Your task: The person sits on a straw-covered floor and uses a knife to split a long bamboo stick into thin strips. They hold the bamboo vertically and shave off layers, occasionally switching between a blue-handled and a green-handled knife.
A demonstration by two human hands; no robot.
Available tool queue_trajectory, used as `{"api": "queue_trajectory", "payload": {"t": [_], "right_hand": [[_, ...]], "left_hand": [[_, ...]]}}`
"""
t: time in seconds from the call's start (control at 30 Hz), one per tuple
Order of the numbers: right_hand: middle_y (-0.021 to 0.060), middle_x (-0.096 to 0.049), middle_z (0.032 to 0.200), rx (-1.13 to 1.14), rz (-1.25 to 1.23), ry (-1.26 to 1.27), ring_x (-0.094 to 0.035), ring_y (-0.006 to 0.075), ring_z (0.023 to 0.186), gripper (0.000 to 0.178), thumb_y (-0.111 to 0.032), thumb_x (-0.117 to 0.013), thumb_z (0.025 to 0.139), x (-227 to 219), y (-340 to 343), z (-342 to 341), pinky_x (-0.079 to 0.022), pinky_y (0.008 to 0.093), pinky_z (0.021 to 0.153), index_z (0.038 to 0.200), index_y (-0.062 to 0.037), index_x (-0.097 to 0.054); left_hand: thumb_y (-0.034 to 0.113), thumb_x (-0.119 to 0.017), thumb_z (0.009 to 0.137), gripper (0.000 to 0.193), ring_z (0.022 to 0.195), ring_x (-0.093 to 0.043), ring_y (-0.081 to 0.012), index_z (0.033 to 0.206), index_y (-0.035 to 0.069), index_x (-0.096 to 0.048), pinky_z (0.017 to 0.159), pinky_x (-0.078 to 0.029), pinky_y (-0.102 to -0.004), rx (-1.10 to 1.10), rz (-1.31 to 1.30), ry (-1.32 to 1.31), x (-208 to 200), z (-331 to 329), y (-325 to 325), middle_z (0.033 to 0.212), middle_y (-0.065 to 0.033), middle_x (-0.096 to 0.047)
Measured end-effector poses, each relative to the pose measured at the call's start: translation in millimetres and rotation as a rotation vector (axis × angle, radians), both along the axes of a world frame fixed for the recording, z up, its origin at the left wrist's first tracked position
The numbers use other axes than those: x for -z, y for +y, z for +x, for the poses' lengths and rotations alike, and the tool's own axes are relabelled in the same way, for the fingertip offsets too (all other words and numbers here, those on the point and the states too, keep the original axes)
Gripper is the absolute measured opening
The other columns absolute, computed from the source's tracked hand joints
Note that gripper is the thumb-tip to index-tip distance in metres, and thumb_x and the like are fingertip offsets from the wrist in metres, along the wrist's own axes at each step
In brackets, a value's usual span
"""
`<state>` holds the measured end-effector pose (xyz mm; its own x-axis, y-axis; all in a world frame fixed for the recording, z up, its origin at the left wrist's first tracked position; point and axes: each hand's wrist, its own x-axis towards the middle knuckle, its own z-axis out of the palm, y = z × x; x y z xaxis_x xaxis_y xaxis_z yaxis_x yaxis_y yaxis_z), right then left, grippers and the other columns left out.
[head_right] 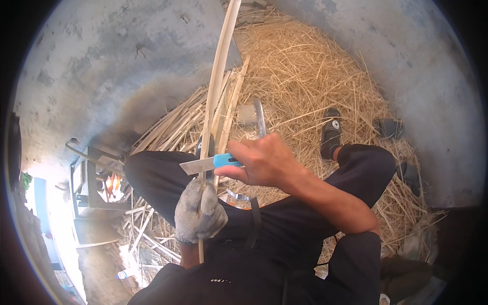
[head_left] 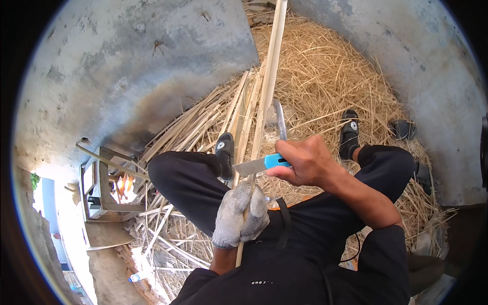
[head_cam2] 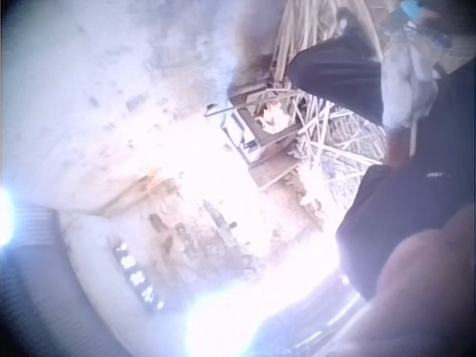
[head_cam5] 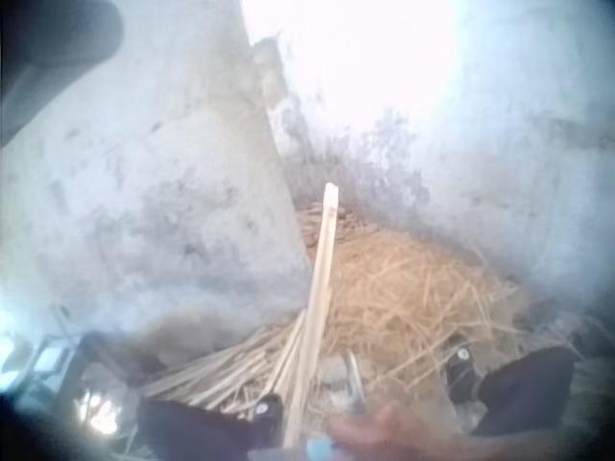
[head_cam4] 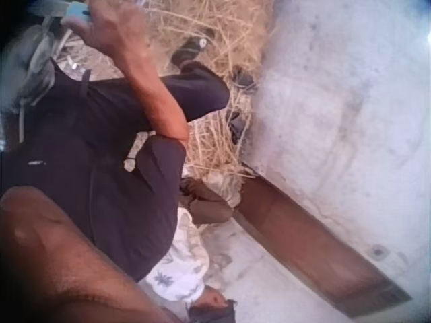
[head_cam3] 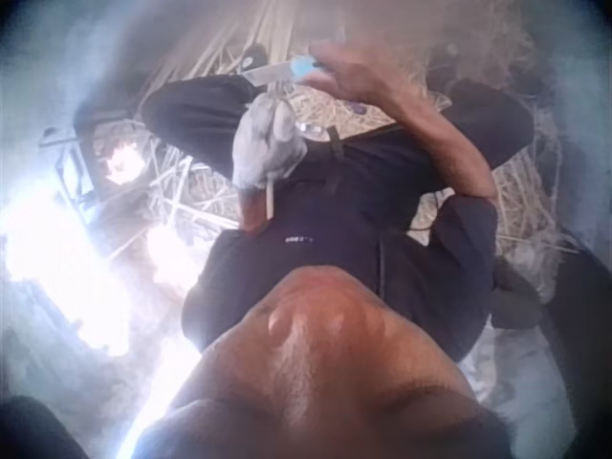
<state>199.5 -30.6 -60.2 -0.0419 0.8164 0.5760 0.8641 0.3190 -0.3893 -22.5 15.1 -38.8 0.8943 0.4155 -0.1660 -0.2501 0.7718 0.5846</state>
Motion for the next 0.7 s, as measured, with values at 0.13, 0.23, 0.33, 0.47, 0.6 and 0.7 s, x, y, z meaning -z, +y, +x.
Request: {"api": "queue_trajectory", "payload": {"t": [0.13, 0.23, 0.33, 0.47, 0.6, 0.7], "right_hand": [[0.0071, -0.047, 0.05, 0.226, 0.028, -0.041, -0.051, 0.025, 0.041, 0.057, -0.061, -0.058, 0.089, 9.0, 20.8, 18.7, -0.04, 0.037, 0.039, 0.07, -0.0083, -0.048], [0.0002, -0.043, 0.046, 0.292, 0.177, -0.148, -0.045, 0.0109, 0.037, 0.055, -0.06, -0.052, 0.094, 14.0, 31.6, 37.5, -0.033, 0.0311, 0.032, 0.068, -0.012, -0.047], [0.0004, -0.045, 0.045, 0.825, 0.155, 0.194, -0.044, 0.012, 0.039, 0.05, -0.048, -0.049, 0.1, 38.9, 41.2, 136.3, -0.034, 0.0312, 0.035, 0.07, -0.0083, -0.058], [-0.0022, -0.044, 0.046, 1.214, 0.312, 0.453, -0.041, 0.0102, 0.04, 0.067, -0.058, -0.035, 0.102, -41.0, -10.9, 246.8, -0.03, 0.0287, 0.039, 0.056, -0.0128, -0.053], [-0.0062, -0.033, 0.053, 0.586, 0.32, 0.61, -0.037, 0.0064, 0.048, 0.06, -0.051, -0.039, 0.104, -26.8, -17.2, 150.2, -0.027, 0.0262, 0.044, 0.065, -0.0081, -0.055], [-0.0014, -0.043, 0.051, 0.332, 0.231, 0.418, -0.042, 0.0087, 0.045, 0.045, -0.043, -0.052, 0.101, -21.6, 0.0, 72.6, -0.032, 0.0302, 0.041, 0.076, -0.006, -0.058]], "left_hand": [[0.031, -0.046, 0.103, 0.035, 0.033, -0.037, -0.0106, 0.08, 0.004, -0.052, 0.032, -0.029, -0.0247, -0.148, 0.216, 0.313, -0.4, -0.1, -10.1, 0.054, -0.0029, -0.047], [0.032, -0.047, 0.101, 0.038, 0.037, -0.041, -0.0109, 0.077, 0.004, -0.053, 0.035, -0.031, -0.0244, -0.147, 0.197, 0.36, -10.4, 1.4, -14.1, 0.056, -0.0038, -0.049], [0.032, -0.048, 0.1, 0.038, 0.039, -0.042, -0.0109, 0.075, 0.004, -0.054, 0.036, -0.032, -0.0251, -0.187, 0.537, 0.464, -2.8, -13.1, -32.1, 0.058, -0.0045, -0.051], [0.033, -0.036, 0.106, 0.043, 0.025, -0.032, -0.0113, 0.075, 0.005, -0.045, 0.024, -0.028, -0.0252, -0.234, 0.232, 0.461, 1.6, -43.5, -24.1, 0.039, 0.0024, -0.033], [0.039, -0.044, 0.103, 0.041, 0.028, -0.035, -0.0124, 0.084, 0.004, -0.053, 0.029, -0.029, -0.0264, 0.044, -0.018, -0.154, 21.2, -34.4, -5.0, 0.043, -0.0027, -0.041], [0.04, -0.045, 0.102, 0.046, 0.032, -0.039, -0.0138, 0.08, 0.001, -0.054, 0.033, -0.034, -0.0267, -0.038, 0.036, -0.002, 9.6, -21.3, -12.5, 0.045, -0.0042, -0.044]]}}
